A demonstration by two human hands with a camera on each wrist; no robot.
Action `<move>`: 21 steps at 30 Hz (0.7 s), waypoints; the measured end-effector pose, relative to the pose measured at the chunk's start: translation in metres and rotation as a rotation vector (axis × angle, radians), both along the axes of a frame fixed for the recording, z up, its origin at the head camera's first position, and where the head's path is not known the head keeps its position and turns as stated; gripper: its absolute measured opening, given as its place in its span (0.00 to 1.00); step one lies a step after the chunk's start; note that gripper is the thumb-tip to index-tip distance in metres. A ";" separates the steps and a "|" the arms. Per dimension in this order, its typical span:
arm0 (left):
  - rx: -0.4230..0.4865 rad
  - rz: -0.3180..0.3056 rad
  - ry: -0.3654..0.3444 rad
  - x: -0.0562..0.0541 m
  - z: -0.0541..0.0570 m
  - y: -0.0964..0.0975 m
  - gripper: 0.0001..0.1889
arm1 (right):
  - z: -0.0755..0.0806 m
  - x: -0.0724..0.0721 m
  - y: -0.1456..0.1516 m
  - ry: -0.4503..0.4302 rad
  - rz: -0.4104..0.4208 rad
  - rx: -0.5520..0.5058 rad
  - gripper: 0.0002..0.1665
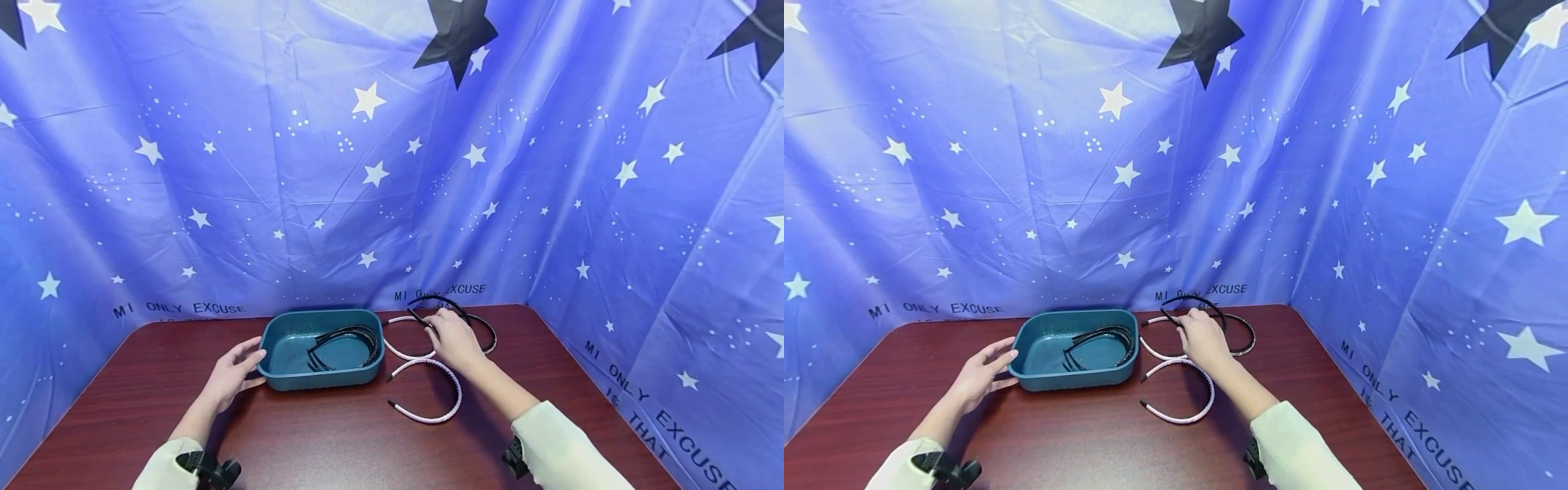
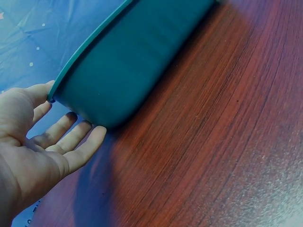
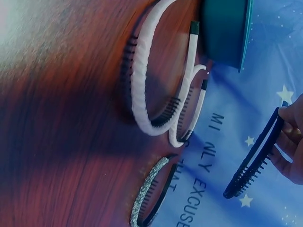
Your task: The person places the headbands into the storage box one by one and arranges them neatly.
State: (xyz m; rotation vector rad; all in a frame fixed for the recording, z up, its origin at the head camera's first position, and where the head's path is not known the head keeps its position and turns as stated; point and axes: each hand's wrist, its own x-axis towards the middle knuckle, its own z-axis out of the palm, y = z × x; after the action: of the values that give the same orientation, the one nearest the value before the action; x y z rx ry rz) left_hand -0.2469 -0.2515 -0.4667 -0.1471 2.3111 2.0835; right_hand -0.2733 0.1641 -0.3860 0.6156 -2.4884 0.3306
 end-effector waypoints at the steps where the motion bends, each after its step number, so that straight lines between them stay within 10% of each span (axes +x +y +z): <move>1: -0.001 0.001 -0.001 0.000 0.000 0.000 0.34 | 0.000 0.000 -0.002 0.000 0.003 0.000 0.08; 21: 0.005 -0.001 -0.002 -0.001 -0.001 -0.001 0.34 | 0.000 0.001 -0.030 0.006 0.049 -0.012 0.09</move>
State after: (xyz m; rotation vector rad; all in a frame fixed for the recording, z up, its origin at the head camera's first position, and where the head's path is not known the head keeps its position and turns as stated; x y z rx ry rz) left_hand -0.2476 -0.2524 -0.4676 -0.1480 2.3040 2.0882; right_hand -0.2718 0.1343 -0.3857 0.6722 -2.4667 0.3610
